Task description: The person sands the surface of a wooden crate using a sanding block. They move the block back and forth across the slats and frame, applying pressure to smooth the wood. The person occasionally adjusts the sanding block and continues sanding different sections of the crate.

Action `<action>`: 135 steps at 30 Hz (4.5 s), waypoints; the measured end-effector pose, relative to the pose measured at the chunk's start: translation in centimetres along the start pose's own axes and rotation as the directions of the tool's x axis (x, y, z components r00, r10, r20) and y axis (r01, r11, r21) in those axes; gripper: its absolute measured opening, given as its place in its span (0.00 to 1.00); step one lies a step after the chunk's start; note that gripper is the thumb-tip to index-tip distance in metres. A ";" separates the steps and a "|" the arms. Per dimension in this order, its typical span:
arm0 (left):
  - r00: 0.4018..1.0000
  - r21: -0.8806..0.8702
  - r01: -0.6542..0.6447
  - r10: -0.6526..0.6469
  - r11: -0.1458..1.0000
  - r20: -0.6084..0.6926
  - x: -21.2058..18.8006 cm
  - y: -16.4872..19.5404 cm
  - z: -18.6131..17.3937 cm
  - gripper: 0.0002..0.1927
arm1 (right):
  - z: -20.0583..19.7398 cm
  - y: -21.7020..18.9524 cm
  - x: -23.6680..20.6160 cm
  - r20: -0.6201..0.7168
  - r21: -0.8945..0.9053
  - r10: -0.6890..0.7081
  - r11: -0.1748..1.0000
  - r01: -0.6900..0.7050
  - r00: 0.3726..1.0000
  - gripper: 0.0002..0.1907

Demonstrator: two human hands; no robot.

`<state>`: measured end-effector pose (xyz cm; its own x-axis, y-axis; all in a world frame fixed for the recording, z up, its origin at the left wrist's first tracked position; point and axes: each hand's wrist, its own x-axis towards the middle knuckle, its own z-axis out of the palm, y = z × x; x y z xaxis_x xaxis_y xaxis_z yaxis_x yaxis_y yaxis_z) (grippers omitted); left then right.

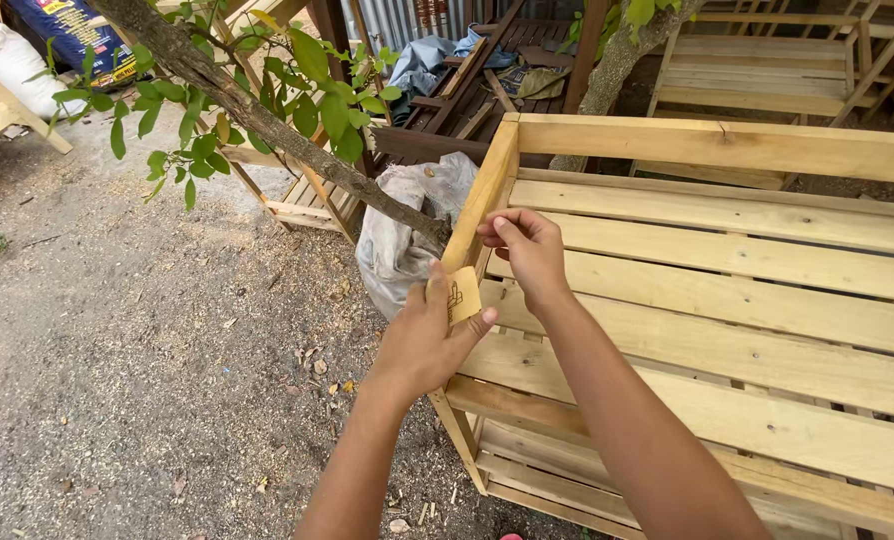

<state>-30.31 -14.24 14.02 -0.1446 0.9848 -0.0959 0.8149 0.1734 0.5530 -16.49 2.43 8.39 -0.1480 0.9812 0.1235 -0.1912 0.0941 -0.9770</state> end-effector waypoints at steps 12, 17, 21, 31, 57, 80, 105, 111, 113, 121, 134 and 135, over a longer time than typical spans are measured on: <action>0.994 -0.204 -0.102 0.106 0.974 0.010 7.8 -8.1 3.4 0.47 | -5.3 5.0 -3.7 0.110 -0.582 -0.206 0.780 0.231 0.972 0.09; 0.988 -0.325 -0.107 0.138 0.940 0.073 14.3 -5.8 2.9 0.46 | -5.1 5.1 -3.7 0.221 -0.681 -0.354 0.612 0.403 0.909 0.08; 0.990 -0.274 -0.070 0.100 0.959 0.097 11.8 -6.5 3.1 0.45 | -5.0 5.5 -3.6 0.231 -0.671 -0.383 0.603 0.432 0.894 0.07; 0.969 -0.394 0.101 0.000 0.913 0.248 11.6 -6.0 1.9 0.45 | -4.7 4.8 -4.0 0.253 -0.700 -0.335 0.584 0.411 0.908 0.08; 0.956 -0.347 0.067 0.039 0.935 0.291 10.8 -5.3 1.3 0.45 | -4.2 4.6 -4.0 0.241 -0.740 -0.341 0.541 0.400 0.909 0.08; 0.925 -0.397 0.028 0.127 0.917 0.359 15.3 -2.8 0.5 0.35 | -4.6 4.6 -4.1 0.214 -0.739 -0.317 0.566 0.366 0.924 0.07; 0.994 0.037 0.010 -0.014 0.999 0.106 40.2 9.7 0.0 0.34 | -13.9 -5.5 21.7 0.374 -0.926 -0.185 -0.011 0.378 0.909 0.42; 0.989 0.068 0.114 -0.107 0.991 -0.102 42.5 12.4 0.3 0.37 | -14.4 -4.5 21.0 0.388 -0.921 -0.256 -0.064 0.385 0.886 0.40; 0.965 0.012 0.197 -0.191 0.980 -0.179 41.2 12.8 0.8 0.39 | -14.5 -4.1 21.0 0.398 -0.916 -0.270 -0.072 0.394 0.877 0.39; 0.996 0.466 -0.049 0.008 0.883 0.089 36.4 10.0 0.2 0.49 | -14.2 -4.3 20.9 0.361 -0.933 -0.232 -0.093 0.349 0.903 0.37; 0.912 0.108 -0.193 0.219 0.975 -0.348 41.3 11.5 2.8 0.17 | -14.7 -3.5 21.1 0.386 -0.921 -0.289 -0.076 0.381 0.876 0.36; 0.923 0.150 -0.188 0.227 0.971 -0.310 41.3 11.0 3.1 0.17 | -14.7 -3.4 21.1 0.394 -0.917 -0.330 -0.071 0.394 0.858 0.36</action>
<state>-25.58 28.31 13.58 -0.1226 0.9482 0.2932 0.9023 -0.0166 0.4309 -4.72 25.29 11.77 -0.4461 0.7443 0.4970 0.8446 0.5337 -0.0412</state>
